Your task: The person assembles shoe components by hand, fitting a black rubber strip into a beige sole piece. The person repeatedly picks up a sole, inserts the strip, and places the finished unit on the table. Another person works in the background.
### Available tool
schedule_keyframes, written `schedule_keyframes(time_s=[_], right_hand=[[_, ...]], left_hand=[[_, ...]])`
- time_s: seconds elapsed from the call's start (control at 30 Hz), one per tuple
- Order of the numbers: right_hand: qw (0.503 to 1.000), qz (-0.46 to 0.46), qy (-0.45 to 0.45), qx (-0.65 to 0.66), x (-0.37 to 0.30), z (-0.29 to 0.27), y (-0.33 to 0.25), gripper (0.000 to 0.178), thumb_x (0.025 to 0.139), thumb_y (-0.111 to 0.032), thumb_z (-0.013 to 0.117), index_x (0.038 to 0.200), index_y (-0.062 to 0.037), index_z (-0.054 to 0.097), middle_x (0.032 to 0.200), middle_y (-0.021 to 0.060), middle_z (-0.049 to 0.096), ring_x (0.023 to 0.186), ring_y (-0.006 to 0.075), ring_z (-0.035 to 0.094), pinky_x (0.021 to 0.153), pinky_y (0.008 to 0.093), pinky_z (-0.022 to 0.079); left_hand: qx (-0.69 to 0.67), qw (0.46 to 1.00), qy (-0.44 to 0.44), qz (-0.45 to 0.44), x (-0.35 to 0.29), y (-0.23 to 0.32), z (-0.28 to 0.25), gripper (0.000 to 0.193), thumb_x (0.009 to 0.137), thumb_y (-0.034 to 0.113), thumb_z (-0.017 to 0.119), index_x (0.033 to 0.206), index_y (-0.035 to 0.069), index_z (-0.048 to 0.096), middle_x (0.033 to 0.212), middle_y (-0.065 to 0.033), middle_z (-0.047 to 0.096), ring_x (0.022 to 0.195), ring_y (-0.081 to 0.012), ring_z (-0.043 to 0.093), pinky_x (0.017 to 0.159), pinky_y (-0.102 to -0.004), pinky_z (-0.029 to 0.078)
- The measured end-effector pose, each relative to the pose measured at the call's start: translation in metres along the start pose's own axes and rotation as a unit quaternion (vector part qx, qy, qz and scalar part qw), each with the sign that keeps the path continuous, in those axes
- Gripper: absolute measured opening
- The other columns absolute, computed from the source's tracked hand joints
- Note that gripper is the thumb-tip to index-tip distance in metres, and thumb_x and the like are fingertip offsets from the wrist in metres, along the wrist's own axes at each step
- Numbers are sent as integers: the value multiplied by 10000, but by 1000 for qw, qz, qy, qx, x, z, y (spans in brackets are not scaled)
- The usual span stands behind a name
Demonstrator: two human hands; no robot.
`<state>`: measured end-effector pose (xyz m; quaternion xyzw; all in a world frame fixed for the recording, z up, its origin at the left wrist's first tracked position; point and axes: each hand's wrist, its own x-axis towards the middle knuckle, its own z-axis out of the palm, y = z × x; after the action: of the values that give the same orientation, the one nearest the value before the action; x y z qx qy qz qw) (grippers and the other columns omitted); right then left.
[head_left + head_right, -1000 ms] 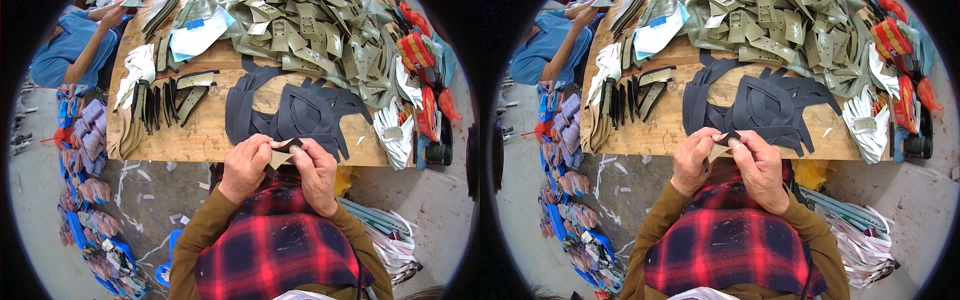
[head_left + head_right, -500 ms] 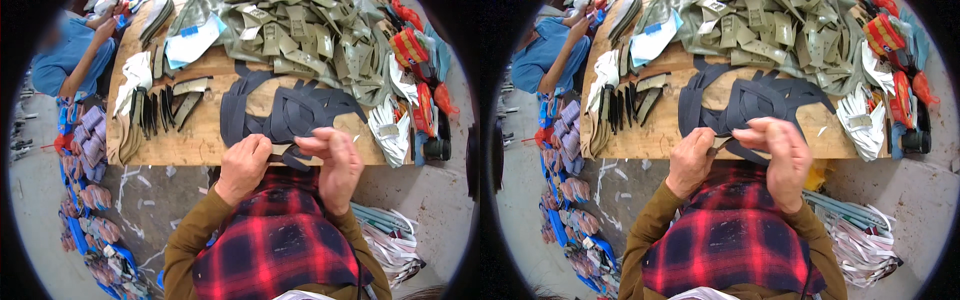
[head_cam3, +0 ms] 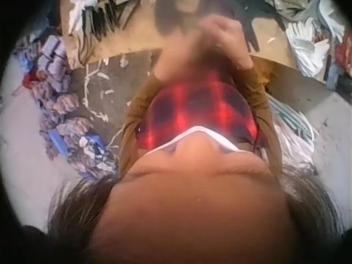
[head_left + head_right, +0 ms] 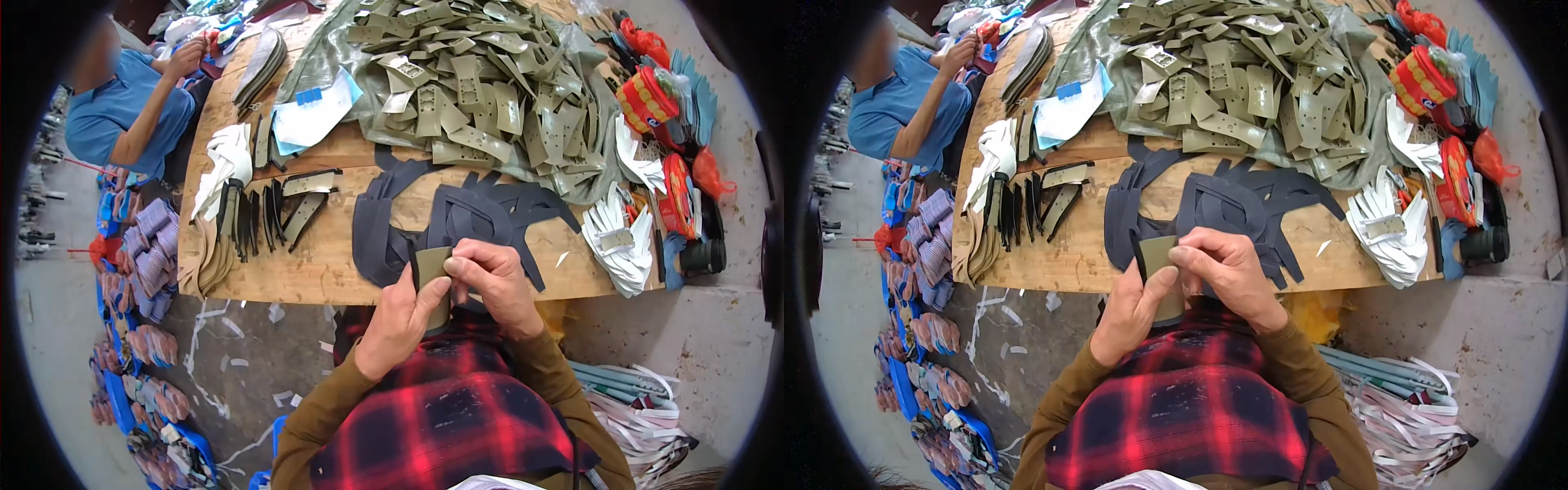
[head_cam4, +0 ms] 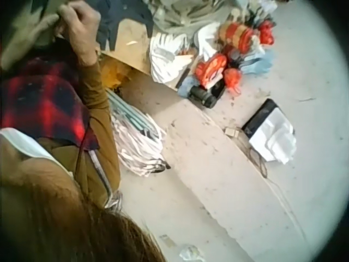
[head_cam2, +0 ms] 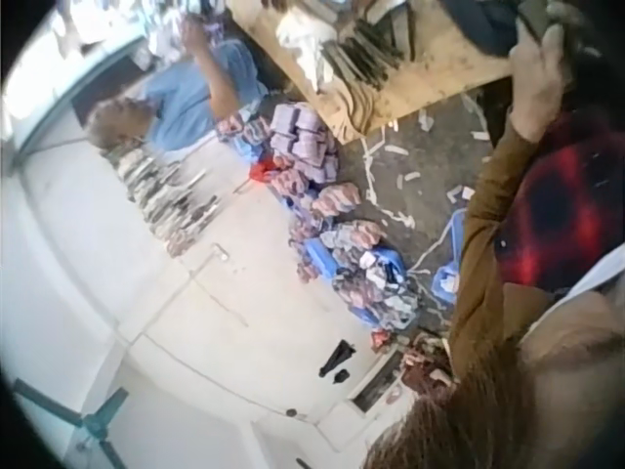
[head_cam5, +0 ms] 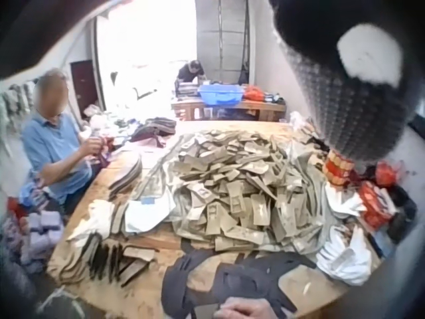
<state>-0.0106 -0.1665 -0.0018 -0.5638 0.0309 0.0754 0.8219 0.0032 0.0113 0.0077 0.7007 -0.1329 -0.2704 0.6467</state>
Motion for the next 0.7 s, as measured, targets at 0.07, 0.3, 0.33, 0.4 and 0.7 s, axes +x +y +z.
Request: schedule_keyframes(time_s=[0.07,0.3,0.33,0.4,0.7], right_hand=[[999,36,37,-18,1,3,-4,145,961,-122,624,872,-9,643,668,-24,551,527,39,513,470,193,401],[993,26,112,28,7,16,7,279,983,-218,597,741,-82,560,574,-65,488,448,1,399,413,190,298],[993,26,111,4,6,23,1,289,984,-211,596,738,-63,554,568,-59,474,473,18,402,430,211,315],[982,-101,127,-97,9,30,18,291,983,-195,594,737,-44,549,568,-30,477,494,42,408,447,239,334],[951,-85,-11,-298,3,20,20,239,918,-161,646,772,3,552,618,100,497,547,148,452,514,318,389]], left_hand=[[-29,999,-30,5,-4,-8,4,305,1043,264,475,1192,0,512,923,-64,638,817,-118,641,717,-271,532],[136,982,104,80,11,-3,-2,329,961,307,617,912,-17,583,759,-111,564,677,-182,577,600,-343,456],[58,991,106,66,16,-4,-5,313,983,286,590,862,-1,563,727,-71,522,656,-139,513,577,-317,419],[-63,988,130,52,20,-3,-5,312,1014,255,546,799,29,533,695,-4,456,642,-77,414,550,-273,357],[-283,922,259,49,35,-23,-5,329,1038,288,507,786,76,514,721,74,408,658,-29,364,558,-215,313]])
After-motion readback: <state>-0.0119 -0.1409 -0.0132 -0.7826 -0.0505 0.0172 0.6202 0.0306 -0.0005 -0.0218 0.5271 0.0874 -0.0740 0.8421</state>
